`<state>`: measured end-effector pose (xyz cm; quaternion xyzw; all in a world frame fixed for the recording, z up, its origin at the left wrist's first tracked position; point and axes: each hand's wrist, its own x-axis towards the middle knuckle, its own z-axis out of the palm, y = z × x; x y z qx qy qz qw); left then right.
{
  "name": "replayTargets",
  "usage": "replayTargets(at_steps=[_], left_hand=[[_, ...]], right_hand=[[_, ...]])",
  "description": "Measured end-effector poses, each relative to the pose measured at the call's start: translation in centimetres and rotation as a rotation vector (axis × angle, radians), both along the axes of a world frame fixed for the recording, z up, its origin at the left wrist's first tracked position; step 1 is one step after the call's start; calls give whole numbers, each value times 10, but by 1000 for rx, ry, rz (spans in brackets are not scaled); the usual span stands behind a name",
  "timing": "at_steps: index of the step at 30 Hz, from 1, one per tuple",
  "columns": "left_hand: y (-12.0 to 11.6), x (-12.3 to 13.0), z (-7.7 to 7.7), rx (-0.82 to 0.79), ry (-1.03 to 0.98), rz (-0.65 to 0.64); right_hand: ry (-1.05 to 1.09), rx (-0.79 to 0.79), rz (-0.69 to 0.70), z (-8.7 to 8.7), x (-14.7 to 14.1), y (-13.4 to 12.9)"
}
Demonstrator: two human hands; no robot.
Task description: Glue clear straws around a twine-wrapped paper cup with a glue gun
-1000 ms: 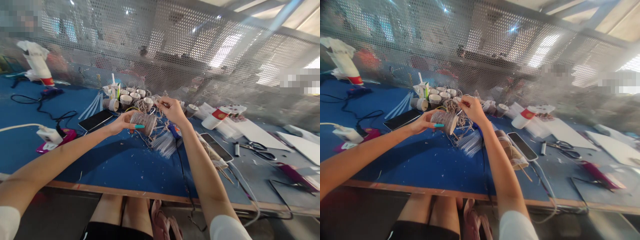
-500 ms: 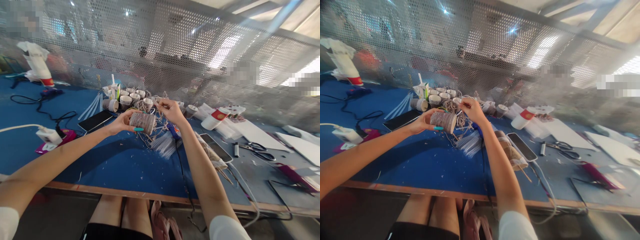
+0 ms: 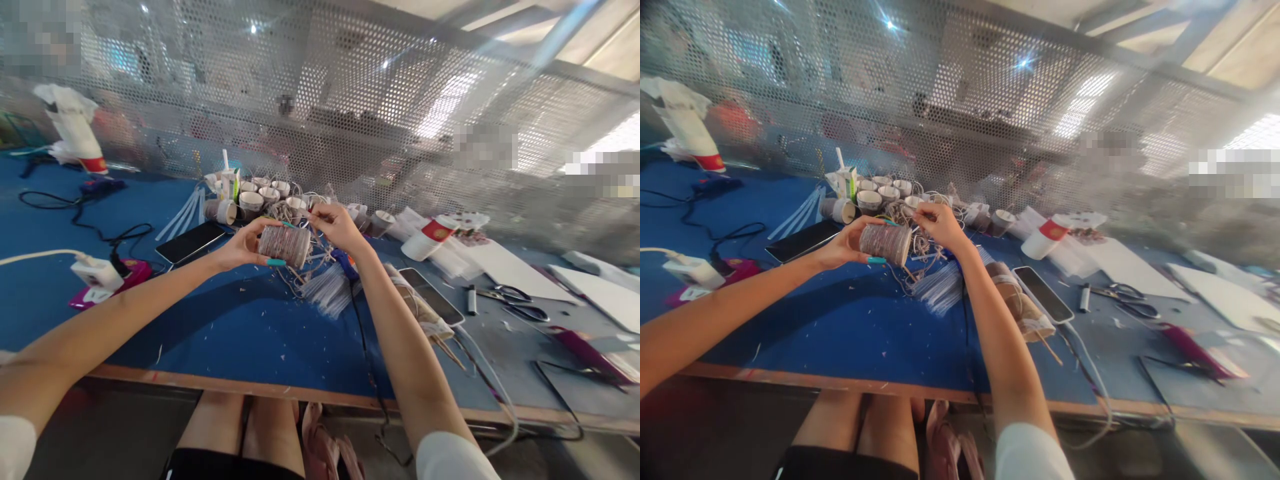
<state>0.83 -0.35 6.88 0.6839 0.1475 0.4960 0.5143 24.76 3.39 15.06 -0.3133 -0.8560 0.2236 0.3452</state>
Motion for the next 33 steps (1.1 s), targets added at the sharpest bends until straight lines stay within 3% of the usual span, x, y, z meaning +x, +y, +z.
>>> replayTargets(at_steps=[13,21,27,33], left_hand=[[-2,2,-1,4,-53,-5],[5,6,-4,-45,-30,147],[4,6,-7,-170,34,103],[3,9,-9,-228,12,229]], right_hand=[[-58,-17,38,-6,-7,1],[80,-59,-122,-1,-1,0],[124,-95,-135,6,1,-6],[105,-50,-130,13,-5,-15]])
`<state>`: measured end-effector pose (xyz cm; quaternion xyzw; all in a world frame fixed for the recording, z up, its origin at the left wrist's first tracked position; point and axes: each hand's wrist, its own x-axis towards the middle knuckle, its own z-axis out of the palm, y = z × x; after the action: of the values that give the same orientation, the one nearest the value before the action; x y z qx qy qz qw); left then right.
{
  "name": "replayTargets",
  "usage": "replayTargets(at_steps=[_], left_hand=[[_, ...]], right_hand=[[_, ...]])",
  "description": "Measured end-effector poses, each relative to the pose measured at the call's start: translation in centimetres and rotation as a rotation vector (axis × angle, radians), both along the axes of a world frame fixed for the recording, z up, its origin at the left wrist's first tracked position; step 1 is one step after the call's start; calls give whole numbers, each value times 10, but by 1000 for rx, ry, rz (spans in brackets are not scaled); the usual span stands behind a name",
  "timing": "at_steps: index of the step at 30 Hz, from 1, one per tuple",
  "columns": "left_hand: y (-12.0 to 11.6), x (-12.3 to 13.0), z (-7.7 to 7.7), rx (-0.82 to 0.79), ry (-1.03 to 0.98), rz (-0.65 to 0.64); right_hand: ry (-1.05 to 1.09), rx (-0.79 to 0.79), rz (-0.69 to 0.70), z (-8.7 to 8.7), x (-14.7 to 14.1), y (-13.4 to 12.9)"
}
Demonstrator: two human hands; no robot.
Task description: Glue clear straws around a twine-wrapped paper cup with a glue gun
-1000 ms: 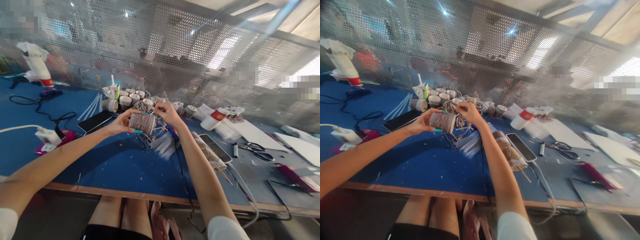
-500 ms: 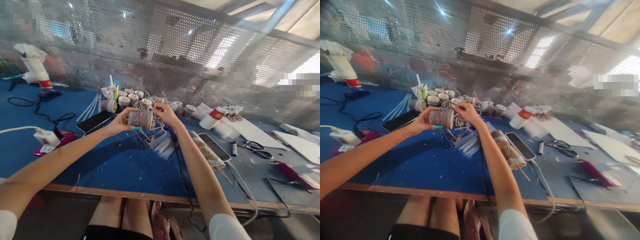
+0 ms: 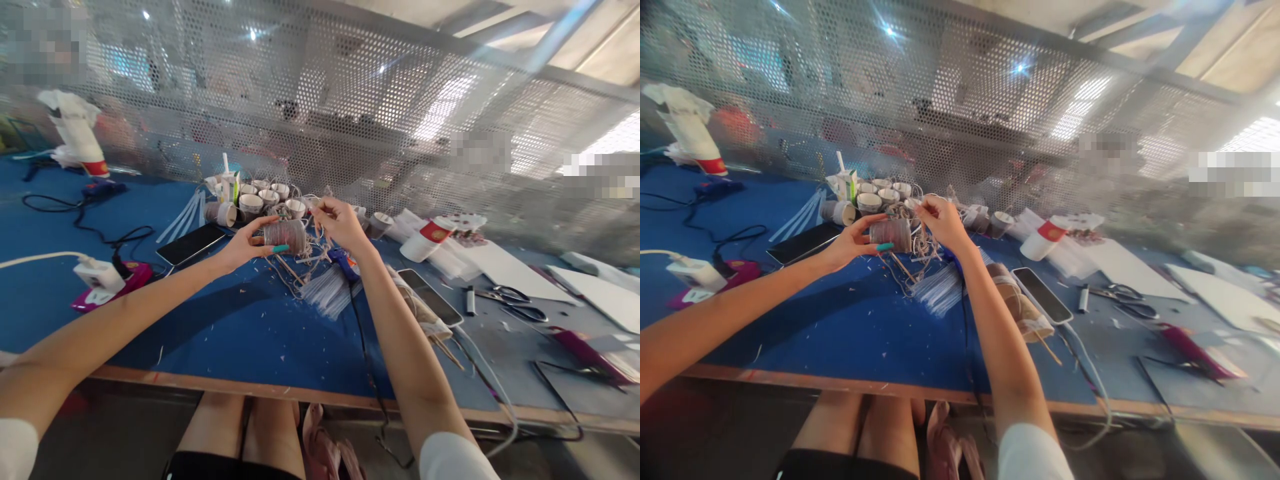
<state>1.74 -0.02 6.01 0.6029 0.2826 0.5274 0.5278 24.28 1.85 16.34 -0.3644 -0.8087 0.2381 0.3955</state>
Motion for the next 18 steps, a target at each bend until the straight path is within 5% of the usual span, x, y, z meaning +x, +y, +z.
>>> replayTargets(at_steps=[4,7,13,15,18], left_hand=[[2,-1,0,19,1,95],[5,-2,-1,142,3,242],[21,-13,-12,375,-7,754],[27,-17,-16,414,-59,911],[30,-18,-19,429,-110,962]], right_hand=[[-72,76,-2,10,-1,-12],[-119,280,-50,18,0,-30],[113,581,-87,42,14,-56],[129,567,-179,49,27,-47],[-34,307,-381,44,54,-16]])
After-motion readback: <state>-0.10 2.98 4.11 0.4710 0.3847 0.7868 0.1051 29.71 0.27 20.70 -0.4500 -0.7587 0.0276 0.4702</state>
